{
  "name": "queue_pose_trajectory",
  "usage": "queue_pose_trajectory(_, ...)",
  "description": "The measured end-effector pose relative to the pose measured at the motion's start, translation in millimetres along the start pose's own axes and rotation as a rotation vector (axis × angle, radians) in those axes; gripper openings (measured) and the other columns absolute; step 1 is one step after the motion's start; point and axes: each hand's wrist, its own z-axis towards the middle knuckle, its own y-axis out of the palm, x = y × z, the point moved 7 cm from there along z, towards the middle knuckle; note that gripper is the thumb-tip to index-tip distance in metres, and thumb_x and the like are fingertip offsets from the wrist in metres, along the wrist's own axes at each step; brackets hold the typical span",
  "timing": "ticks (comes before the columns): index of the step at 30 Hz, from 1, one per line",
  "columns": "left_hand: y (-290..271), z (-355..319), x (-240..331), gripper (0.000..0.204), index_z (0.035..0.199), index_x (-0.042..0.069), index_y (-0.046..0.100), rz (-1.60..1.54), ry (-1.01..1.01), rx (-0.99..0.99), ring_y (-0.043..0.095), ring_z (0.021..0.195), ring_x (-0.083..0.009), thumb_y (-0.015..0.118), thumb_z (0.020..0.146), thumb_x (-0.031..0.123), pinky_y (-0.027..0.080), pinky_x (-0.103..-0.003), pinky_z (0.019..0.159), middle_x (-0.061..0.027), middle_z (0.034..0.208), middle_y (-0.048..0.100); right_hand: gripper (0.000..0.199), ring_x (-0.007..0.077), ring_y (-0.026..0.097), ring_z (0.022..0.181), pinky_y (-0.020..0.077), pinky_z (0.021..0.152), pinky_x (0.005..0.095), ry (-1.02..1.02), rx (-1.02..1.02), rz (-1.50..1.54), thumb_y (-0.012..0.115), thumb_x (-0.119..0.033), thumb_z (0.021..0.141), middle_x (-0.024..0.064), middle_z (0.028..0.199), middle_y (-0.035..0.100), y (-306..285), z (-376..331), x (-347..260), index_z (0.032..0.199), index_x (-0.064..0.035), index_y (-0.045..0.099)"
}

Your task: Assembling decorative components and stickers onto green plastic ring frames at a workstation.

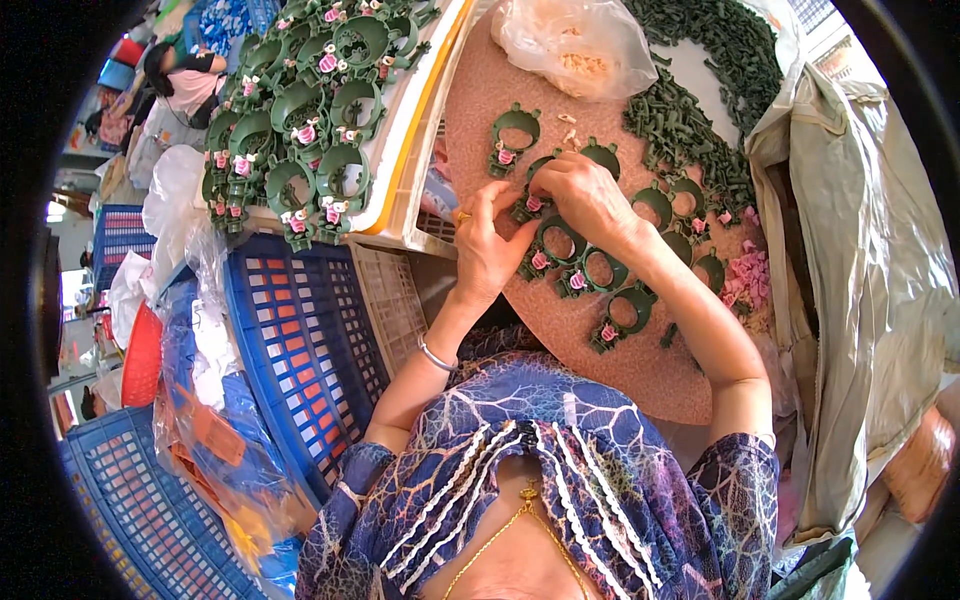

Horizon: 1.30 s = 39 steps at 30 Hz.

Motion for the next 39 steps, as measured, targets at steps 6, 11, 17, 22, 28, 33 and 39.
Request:
queue_pose_trajectory(6,-3,-3,10,0.058,0.118,0.005,0.053,0.077,0.140,0.047,0.060,0.097,-0.0273,0.080,0.067,0.003,0.037,-0.042,0.093,-0.0104,0.099,0.068,0.021,0.0325,0.062,0.088,0.0518,0.076,0.0423,-0.040,-0.052,-0.093,0.061,0.003,0.068,0.0112,0.082,0.065,1,5,-10,0.087,-0.0046,0.066)
queue_pose_trajectory(11,-4,-9,3,0.053,0.114,0.002,0.055,0.002,0.129,0.122,0.059,0.097,-0.0293,0.079,0.066,0.001,0.038,-0.043,0.092,-0.0114,0.100,0.066,0.019,0.0314,0.062,0.084,0.0509,0.073,0.0404,0.243,-0.007,0.024,0.063,0.004,0.070,0.0122,0.082,0.065,7,6,-6,0.088,-0.0020,0.064)
queue_pose_trajectory(17,-4,-12,-2,0.052,0.113,0.001,0.054,-0.064,0.091,0.172,0.062,0.100,-0.0291,0.080,0.068,0.000,0.042,-0.040,0.091,-0.0125,0.102,0.067,0.021,0.0304,0.061,0.087,0.0501,0.074,0.0399,-0.078,-0.065,-0.124,0.064,0.001,0.068,0.0106,0.087,0.064,0,12,-18,0.089,-0.0023,0.063)
queue_pose_trajectory(22,-1,-9,-16,0.052,0.113,0.001,0.049,-0.256,-0.124,0.105,0.067,0.103,-0.0285,0.080,0.072,-0.001,0.048,-0.037,0.090,-0.0161,0.109,0.068,0.028,0.0317,0.061,0.094,0.0509,0.081,0.0394,-0.192,-0.120,-0.124,0.062,0.001,0.068,0.0103,0.095,0.065,-9,17,-23,0.095,-0.0033,0.065)
queue_pose_trajectory(28,-3,-5,-8,0.045,0.112,0.000,0.052,-0.103,-0.112,0.131,0.060,0.103,-0.0340,0.076,0.074,0.002,0.044,-0.043,0.091,-0.0182,0.106,0.065,0.028,0.0331,0.069,0.084,0.0552,0.071,0.0417,0.250,0.066,-0.329,0.059,0.005,0.075,0.0144,0.087,0.071,-53,26,57,0.100,-0.0039,0.068)
queue_pose_trajectory(33,-7,-3,6,0.042,0.112,0.003,0.052,0.146,0.061,0.163,0.054,0.111,-0.0345,0.075,0.076,0.005,0.038,-0.046,0.097,-0.0170,0.110,0.064,0.012,0.0353,0.069,0.083,0.0541,0.070,0.0436,0.316,-0.081,-0.294,0.059,-0.003,0.079,0.0166,0.084,0.070,-21,35,70,0.088,-0.0034,0.067)
queue_pose_trajectory(39,-19,-17,13,0.047,0.113,0.003,0.052,0.031,0.156,0.154,0.054,0.106,-0.0331,0.079,0.078,0.021,0.038,-0.043,0.093,-0.0151,0.112,0.062,0.012,0.0393,0.065,0.084,0.0505,0.071,0.0475,0.292,-0.080,-0.399,0.062,-0.006,0.077,0.0197,0.084,0.067,-7,32,83,0.087,-0.0009,0.063)
